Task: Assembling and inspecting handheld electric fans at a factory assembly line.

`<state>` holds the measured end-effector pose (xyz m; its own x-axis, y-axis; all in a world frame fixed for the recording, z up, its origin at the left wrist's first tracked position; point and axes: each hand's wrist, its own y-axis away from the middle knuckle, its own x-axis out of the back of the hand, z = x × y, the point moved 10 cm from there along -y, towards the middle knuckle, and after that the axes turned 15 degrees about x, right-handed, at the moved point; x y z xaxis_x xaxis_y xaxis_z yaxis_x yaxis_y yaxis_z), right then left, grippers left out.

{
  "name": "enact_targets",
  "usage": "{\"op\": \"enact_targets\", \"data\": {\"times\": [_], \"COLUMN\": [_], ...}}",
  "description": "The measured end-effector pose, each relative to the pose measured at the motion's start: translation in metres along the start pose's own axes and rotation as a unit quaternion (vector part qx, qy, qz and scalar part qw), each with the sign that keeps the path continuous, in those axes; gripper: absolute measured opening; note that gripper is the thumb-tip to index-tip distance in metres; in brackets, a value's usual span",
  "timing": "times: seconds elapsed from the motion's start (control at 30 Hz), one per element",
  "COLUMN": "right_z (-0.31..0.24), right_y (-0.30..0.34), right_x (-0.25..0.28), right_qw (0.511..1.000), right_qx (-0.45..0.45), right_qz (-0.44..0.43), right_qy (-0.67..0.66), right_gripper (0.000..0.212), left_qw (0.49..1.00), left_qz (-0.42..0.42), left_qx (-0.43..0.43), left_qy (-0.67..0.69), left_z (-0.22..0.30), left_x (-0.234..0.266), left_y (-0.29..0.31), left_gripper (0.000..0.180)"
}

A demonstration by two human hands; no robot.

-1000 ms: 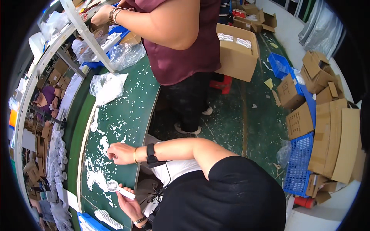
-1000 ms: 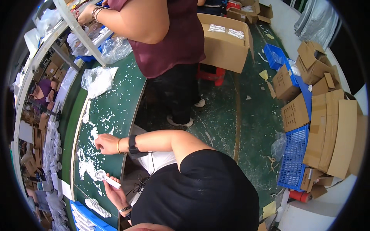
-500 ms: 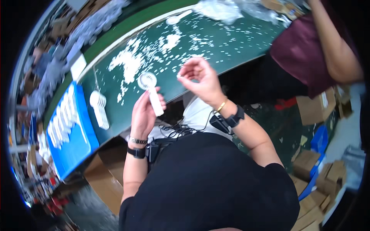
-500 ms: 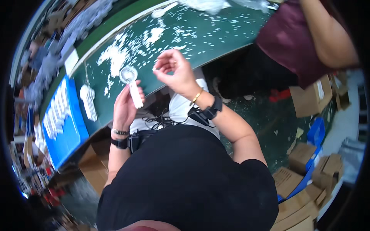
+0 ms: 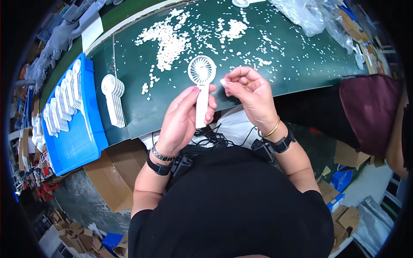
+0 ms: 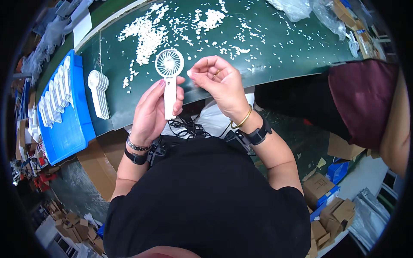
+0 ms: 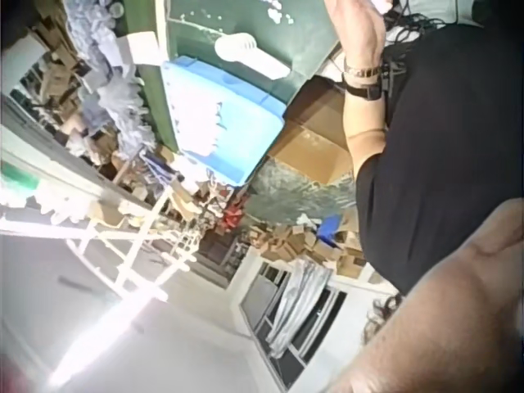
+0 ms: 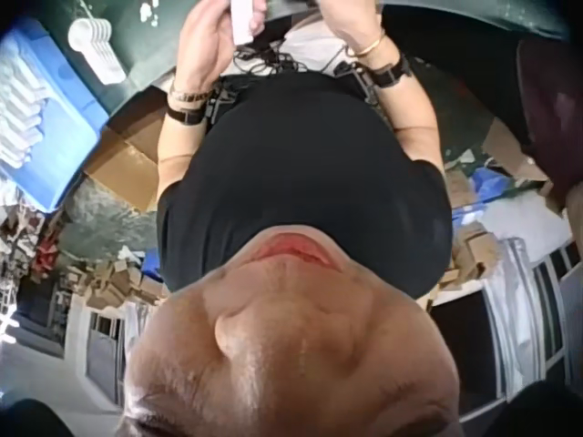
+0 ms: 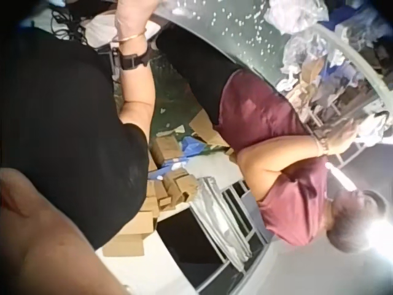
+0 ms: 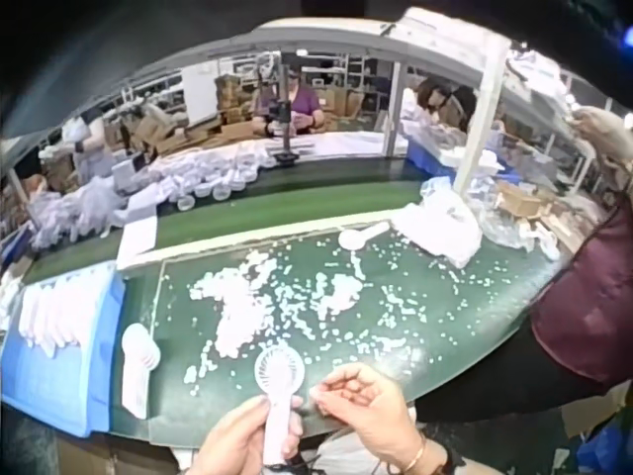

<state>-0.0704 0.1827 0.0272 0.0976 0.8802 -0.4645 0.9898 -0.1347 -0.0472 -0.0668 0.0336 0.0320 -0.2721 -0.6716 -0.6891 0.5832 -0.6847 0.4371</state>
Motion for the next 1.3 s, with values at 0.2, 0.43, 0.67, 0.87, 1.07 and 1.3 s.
{"op": "enact_targets", "data": {"times": [0.2,0.43,0.67,0.87,1.07,1.3], "right_z": [-0.032,-0.051,-0.058,-0.061,-0.055,-0.051], "right_y": [-0.009,-0.002,0.006,0.012,0.013,0.012], "right_x": [-0.026,-0.056,-0.059,-0.065,-0.063,-0.047], "right_qw": [0.930,0.804,0.795,0.747,0.752,0.805], "right_qx": [0.221,0.334,0.360,0.363,0.387,0.365], "right_qz": [-0.100,-0.193,-0.186,-0.213,-0.199,-0.118], "right_qy": [0.275,0.453,0.452,0.514,0.495,0.452], "right_gripper": [0.027,0.028,0.029,0.030,0.029,0.028], "left_qw": [1.000,0.999,0.999,0.999,0.998,0.999], "left_qz": [0.029,0.041,0.031,0.041,0.049,0.033], "left_qx": [-0.002,0.002,-0.008,-0.013,-0.016,-0.017], "left_qy": [-0.008,-0.013,-0.017,-0.023,-0.030,0.004], "left_z": [0.001,-0.005,-0.008,-0.010,-0.011,-0.011], "left_x": [0.008,0.019,0.017,0.016,0.022,0.020], "left_y": [-0.012,-0.011,-0.009,-0.006,-0.006,-0.009], "left_gripper": [0.039,0.038,0.037,0.037,0.038,0.039]}}
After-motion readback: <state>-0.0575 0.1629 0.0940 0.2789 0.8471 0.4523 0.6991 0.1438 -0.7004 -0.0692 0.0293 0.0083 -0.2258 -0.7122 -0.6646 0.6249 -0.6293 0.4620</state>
